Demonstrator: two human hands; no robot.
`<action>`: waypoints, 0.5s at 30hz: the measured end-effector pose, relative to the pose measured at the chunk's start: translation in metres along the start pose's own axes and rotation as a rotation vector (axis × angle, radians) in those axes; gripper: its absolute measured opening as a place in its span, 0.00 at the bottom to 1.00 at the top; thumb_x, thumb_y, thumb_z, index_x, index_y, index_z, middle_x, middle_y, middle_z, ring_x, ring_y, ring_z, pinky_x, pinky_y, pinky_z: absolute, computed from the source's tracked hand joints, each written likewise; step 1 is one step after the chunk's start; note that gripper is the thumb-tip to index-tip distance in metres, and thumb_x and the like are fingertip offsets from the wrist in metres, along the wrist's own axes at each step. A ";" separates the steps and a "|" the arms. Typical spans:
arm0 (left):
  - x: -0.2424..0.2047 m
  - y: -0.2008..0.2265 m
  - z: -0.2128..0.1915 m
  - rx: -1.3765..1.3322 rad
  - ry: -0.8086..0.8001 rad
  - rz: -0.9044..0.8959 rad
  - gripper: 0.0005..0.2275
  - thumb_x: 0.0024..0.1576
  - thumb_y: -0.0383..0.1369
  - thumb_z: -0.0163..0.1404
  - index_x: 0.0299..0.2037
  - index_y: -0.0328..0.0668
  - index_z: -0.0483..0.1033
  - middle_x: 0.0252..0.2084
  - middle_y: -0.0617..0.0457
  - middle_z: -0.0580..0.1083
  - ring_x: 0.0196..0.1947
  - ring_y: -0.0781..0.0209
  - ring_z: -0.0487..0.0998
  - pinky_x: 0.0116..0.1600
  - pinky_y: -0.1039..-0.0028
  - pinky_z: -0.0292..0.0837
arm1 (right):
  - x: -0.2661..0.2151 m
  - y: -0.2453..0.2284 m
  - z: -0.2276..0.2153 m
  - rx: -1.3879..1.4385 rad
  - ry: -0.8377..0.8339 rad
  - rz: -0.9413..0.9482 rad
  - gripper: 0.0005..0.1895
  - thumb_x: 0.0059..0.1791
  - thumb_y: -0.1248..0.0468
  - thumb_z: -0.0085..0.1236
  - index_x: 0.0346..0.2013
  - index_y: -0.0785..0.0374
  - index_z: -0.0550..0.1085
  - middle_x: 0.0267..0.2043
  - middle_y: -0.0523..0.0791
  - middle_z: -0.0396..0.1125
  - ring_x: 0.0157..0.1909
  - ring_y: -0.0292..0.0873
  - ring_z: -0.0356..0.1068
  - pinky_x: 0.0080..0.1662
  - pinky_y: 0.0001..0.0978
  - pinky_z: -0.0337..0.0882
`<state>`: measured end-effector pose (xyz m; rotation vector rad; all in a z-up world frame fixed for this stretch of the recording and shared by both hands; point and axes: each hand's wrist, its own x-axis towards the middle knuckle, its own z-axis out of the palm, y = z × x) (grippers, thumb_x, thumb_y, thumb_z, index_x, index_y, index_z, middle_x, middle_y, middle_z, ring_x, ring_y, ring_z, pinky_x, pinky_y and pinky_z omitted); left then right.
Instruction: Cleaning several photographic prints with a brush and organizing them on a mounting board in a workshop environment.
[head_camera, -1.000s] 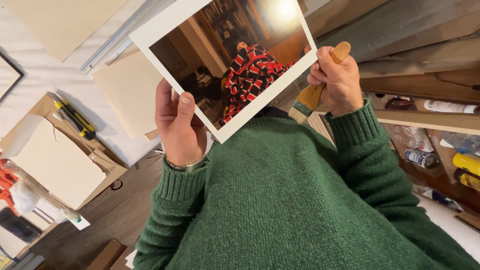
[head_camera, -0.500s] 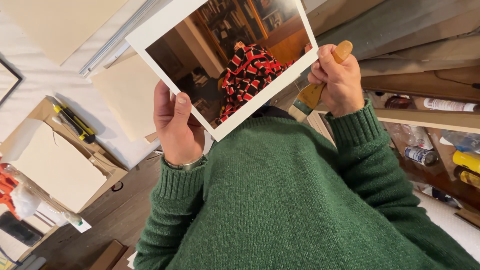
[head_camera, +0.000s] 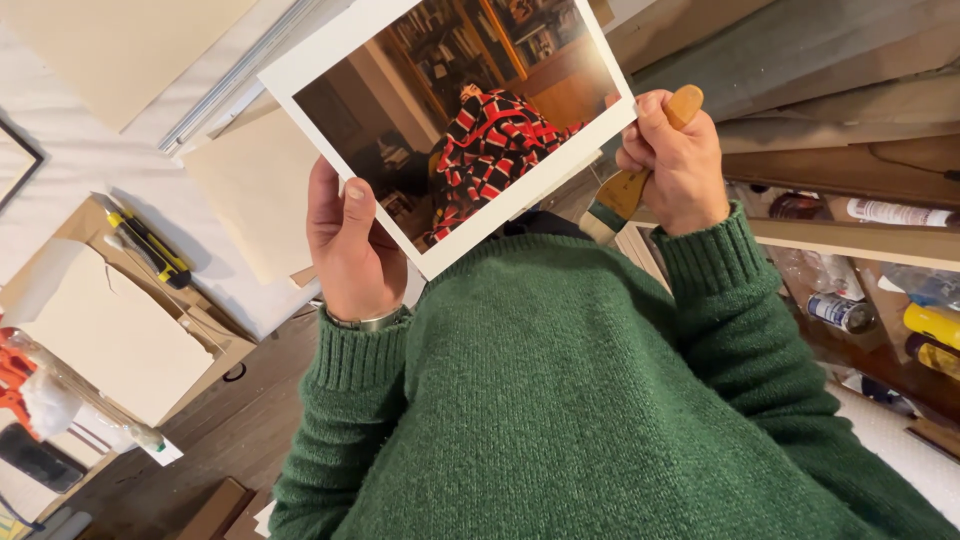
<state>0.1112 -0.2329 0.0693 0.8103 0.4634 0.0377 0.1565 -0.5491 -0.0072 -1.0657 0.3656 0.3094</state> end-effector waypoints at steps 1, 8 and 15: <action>-0.001 0.000 0.000 0.000 -0.001 -0.002 0.16 0.68 0.24 0.45 0.65 0.34 0.65 0.50 0.54 0.76 0.49 0.66 0.77 0.57 0.71 0.77 | -0.001 -0.002 0.002 0.000 0.002 0.000 0.11 0.63 0.62 0.50 0.43 0.68 0.72 0.32 0.39 0.64 0.27 0.30 0.50 0.34 0.26 0.57; 0.003 -0.008 -0.026 0.060 -0.111 0.075 0.15 0.73 0.22 0.47 0.69 0.29 0.66 0.51 0.51 0.76 0.48 0.66 0.75 0.56 0.73 0.74 | 0.008 -0.010 -0.008 -0.137 0.015 0.050 0.17 0.64 0.58 0.45 0.45 0.69 0.75 0.31 0.38 0.60 0.26 0.30 0.49 0.33 0.25 0.57; 0.039 0.011 -0.043 0.031 -0.323 -0.055 0.21 0.69 0.31 0.52 0.70 0.30 0.65 0.62 0.45 0.75 0.59 0.56 0.78 0.66 0.65 0.76 | 0.033 -0.067 -0.018 -0.200 -0.042 0.055 0.27 0.63 0.49 0.33 0.48 0.67 0.74 0.37 0.42 0.69 0.24 0.31 0.50 0.32 0.28 0.58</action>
